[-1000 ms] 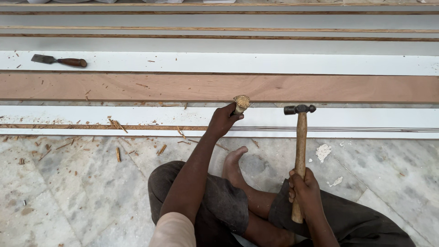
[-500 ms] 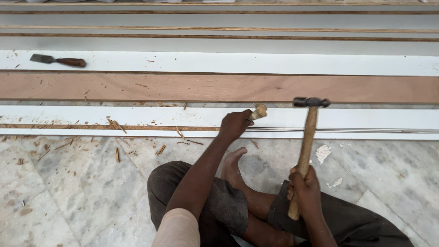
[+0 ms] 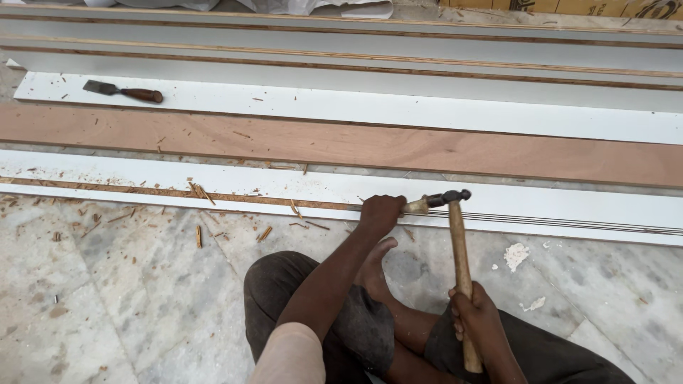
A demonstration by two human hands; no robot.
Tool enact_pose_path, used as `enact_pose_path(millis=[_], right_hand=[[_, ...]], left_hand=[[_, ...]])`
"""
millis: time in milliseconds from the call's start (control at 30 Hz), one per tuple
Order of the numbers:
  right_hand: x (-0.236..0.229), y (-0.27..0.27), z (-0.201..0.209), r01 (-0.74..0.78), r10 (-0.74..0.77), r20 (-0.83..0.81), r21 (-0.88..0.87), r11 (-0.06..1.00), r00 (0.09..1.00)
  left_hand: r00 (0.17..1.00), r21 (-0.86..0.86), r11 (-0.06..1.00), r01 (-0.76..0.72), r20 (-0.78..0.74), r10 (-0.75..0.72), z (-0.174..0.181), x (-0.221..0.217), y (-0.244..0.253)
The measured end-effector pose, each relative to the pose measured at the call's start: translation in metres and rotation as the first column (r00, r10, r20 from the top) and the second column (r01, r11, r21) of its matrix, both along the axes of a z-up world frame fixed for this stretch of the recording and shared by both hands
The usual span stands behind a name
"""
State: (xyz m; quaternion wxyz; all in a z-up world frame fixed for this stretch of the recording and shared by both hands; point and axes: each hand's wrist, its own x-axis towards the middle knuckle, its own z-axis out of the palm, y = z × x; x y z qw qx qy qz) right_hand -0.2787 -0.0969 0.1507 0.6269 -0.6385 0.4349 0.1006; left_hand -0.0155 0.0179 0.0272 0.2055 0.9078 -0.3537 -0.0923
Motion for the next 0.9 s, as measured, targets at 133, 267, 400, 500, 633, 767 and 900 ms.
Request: enact_pose_path(millis=[133,267,400,500,633,767,900], right_hand=[[0.000,0.000,-0.002,0.129,-0.129,0.108,0.012,0.992,0.986],[0.003,-0.019,0.009,0.247,-0.235,0.222,-0.029,0.968,0.946],[0.001,-0.010,0.005,0.261,-0.253,0.168,-0.028,0.965,0.953],[0.001,0.004,0.005,-0.012,0.012,-0.006,0.049,0.999,1.000],[0.006,0.006,0.009,0.020,-0.020,0.010,-0.002,1.000,1.000],[0.004,0.005,-0.002,0.103,-0.101,0.180,-0.002,0.995,0.979],[0.005,0.014,-0.019,-0.134,0.134,0.010,-0.008,0.991,0.991]], left_hand=[[0.999,-0.011,0.999,-0.033,0.013,0.033,-0.001,-0.001,0.007],[0.999,-0.081,0.996,-0.038,0.036,0.041,0.008,0.000,0.007],[0.998,-0.035,0.998,-0.047,-0.039,0.046,0.013,-0.005,0.002],[0.998,-0.052,0.997,-0.063,-0.032,0.062,0.010,-0.002,0.015],[0.994,-0.080,0.991,-0.110,-0.019,0.109,0.010,0.001,0.023],[0.995,-0.089,0.991,-0.098,0.014,0.099,0.010,0.003,0.029],[0.995,0.054,0.993,-0.102,0.002,0.102,-0.003,0.013,0.042]])
